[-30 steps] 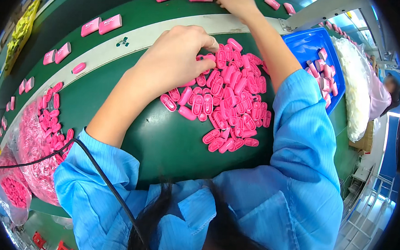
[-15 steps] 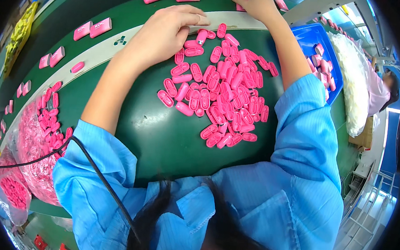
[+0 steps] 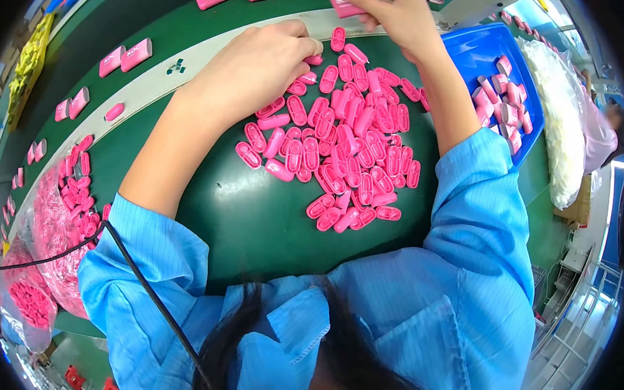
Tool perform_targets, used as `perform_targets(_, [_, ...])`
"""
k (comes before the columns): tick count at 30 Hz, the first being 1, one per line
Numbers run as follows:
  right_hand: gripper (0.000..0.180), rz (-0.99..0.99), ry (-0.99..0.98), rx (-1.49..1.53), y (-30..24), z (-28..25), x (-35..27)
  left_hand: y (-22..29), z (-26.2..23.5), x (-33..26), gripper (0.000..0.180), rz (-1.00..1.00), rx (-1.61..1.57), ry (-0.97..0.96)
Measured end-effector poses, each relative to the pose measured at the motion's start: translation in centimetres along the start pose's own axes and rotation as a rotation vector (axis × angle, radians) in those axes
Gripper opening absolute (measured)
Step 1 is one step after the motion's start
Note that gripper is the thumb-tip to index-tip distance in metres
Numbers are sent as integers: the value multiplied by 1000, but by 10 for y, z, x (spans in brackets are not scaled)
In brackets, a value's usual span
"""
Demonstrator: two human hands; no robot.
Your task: The person repeatedly picks up pink plastic components from a pile on a green table and inserts them into pink rectangular cases labeled 'KDC'. The person handles the items one at a time, placing the filled cases into a blue tray to the right.
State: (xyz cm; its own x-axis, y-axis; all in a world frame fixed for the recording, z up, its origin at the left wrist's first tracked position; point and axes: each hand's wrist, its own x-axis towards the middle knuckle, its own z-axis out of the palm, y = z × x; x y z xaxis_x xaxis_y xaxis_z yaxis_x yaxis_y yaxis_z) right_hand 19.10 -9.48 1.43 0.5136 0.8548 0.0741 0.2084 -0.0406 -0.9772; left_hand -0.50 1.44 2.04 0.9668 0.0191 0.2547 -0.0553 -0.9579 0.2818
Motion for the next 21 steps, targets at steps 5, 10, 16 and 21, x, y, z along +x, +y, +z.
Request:
perform_targets(5, [22, 16, -184, 247, 32, 8, 0, 8, -9, 9, 25, -223, -194, -75])
perform_targets(10, [36, 3, -275, 42, 20, 1, -5, -25, 0, -5, 29, -562, -1189, 181])
perform_targets(16, [23, 14, -239, 288, 15, 25, -14, -27, 15, -5, 32, -580, -1337, 343])
perform_targets(21, [32, -40, -160, 155, 18, 25, -16, -22, 20, -4, 34, -576, -1247, 440])
